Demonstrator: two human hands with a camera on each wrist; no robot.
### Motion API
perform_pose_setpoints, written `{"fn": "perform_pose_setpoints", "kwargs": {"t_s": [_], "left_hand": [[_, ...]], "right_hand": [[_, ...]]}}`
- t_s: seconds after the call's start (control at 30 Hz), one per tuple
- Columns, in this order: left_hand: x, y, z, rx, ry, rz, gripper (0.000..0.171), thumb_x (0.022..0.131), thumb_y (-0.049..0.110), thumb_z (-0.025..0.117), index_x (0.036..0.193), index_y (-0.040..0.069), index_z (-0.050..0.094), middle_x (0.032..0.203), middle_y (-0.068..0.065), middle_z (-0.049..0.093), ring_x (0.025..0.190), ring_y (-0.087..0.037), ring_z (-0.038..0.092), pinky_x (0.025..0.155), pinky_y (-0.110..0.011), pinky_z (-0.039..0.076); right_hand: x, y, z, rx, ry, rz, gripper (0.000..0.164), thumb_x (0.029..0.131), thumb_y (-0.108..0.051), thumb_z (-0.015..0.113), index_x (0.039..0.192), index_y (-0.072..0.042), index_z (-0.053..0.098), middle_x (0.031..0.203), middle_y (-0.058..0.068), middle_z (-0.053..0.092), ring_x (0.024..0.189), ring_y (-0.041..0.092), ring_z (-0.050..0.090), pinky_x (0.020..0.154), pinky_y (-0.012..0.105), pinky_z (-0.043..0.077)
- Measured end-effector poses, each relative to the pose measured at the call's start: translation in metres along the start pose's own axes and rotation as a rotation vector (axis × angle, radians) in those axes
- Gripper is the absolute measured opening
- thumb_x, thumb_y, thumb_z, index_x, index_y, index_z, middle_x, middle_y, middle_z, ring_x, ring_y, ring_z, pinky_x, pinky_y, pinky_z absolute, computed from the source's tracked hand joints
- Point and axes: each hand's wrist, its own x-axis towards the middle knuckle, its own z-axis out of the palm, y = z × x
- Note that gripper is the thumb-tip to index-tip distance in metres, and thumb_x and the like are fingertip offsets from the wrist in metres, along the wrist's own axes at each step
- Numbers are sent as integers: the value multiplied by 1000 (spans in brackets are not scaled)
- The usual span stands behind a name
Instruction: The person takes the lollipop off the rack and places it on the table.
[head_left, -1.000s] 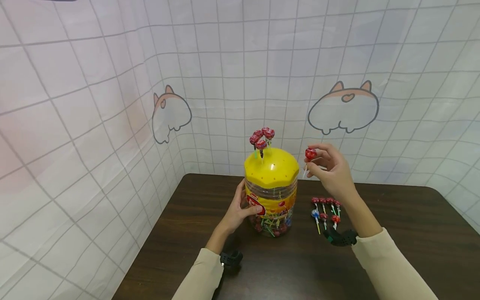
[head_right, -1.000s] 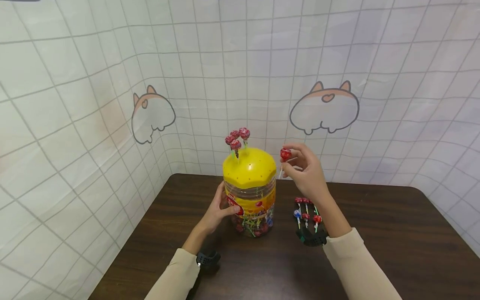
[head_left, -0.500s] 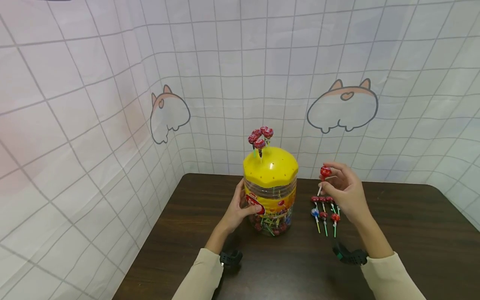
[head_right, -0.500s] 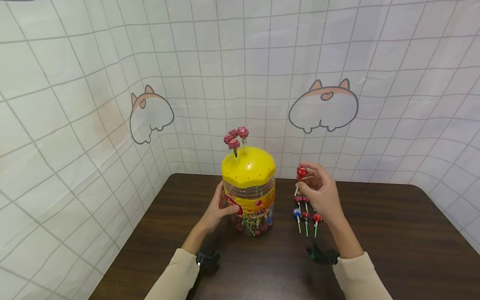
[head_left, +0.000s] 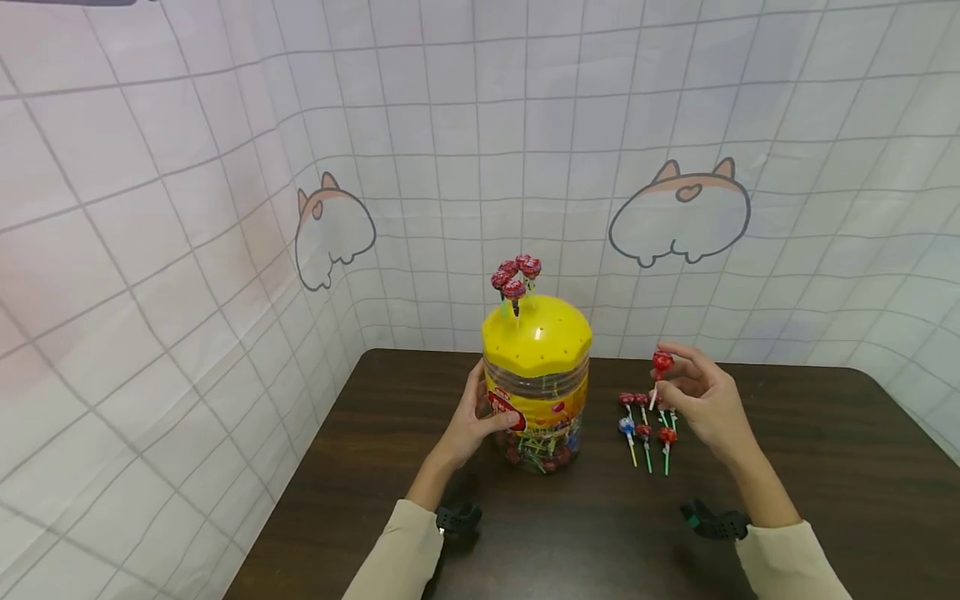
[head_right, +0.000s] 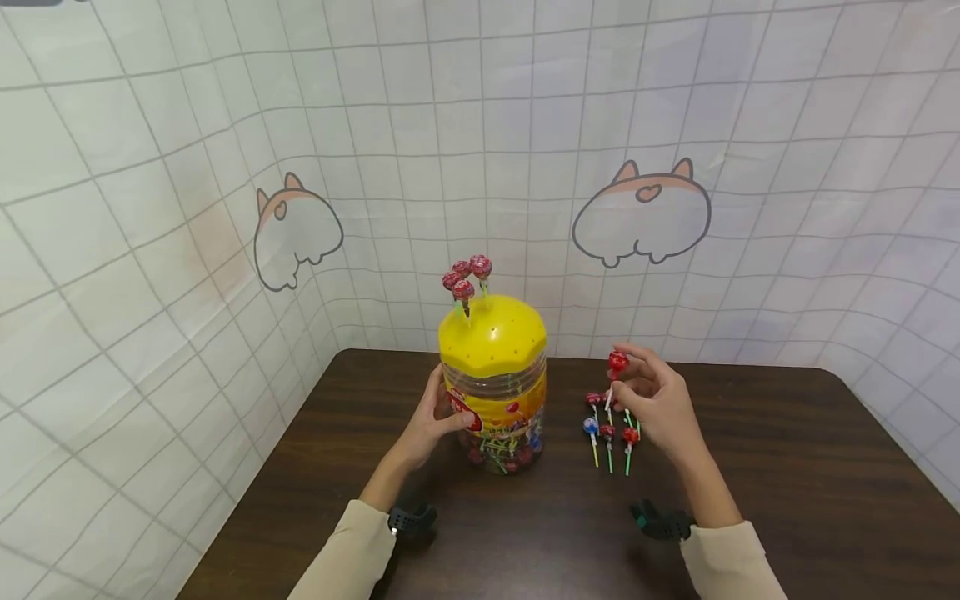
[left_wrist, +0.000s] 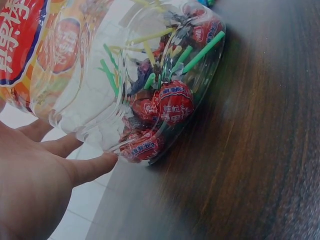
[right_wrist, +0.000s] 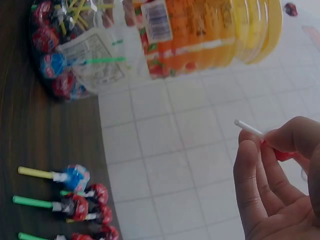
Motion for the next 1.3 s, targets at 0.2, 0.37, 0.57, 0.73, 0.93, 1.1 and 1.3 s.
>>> {"fn": "perform_pose_setpoints", "kwargs": {"t_s": [0.2,0.37,0.57,0.73,0.93,1.1,1.3], "left_hand": [[-1,-2,1,6,-10,3,96,91,35,77,161,43,12,154,-9,41,136,-28,47,111,-55,46],[-1,-1,1,1,-14,17,96,91,34,77,161,42,12,154,-11,41,136,-29,47,110,-56,47],[0,-2,0,-1,-12,23,96,91,36,78,161,42,13,152,-12,43,134,-28,48,111,-56,46],[0,-2,-1,-2,-7,18,96,90,35,79,160,44,14,151,-13,42,134,-27,48,111,-56,46],[0,-2,-1,3,0,9,95,91,32,77,160,44,14,150,-12,41,133,-28,48,111,-55,47],[-1,0,0,7,4,9,94,92,31,76,161,42,13,150,-13,41,134,-29,47,111,-56,47],[-1,0,0,6,6,10,95,91,35,76,161,42,12,151,-12,41,136,-30,47,112,-57,45]], "right_hand": [[-9,15,-12,-21,-35,14,53,96,3,66,146,-9,53,103,-9,71,78,9,71,64,27,61],[-11,25,-19,-46,-58,10,52,97,4,63,147,-7,51,104,-10,69,78,7,70,65,27,61],[-11,35,-23,-86,-87,13,54,97,8,60,148,-6,48,103,-10,66,80,9,71,65,25,60],[-11,38,-26,-92,-97,22,54,96,8,60,148,-5,48,104,-10,66,82,7,71,66,26,60],[-10,40,-32,-109,-91,27,55,95,8,62,147,-3,48,104,-10,67,82,10,73,66,27,61],[-13,47,-38,-154,-94,53,55,94,8,64,146,-1,48,100,-8,67,79,8,72,65,28,61],[-16,59,-48,-188,-134,123,56,93,8,65,145,3,46,102,4,68,81,11,73,67,31,62]]}}
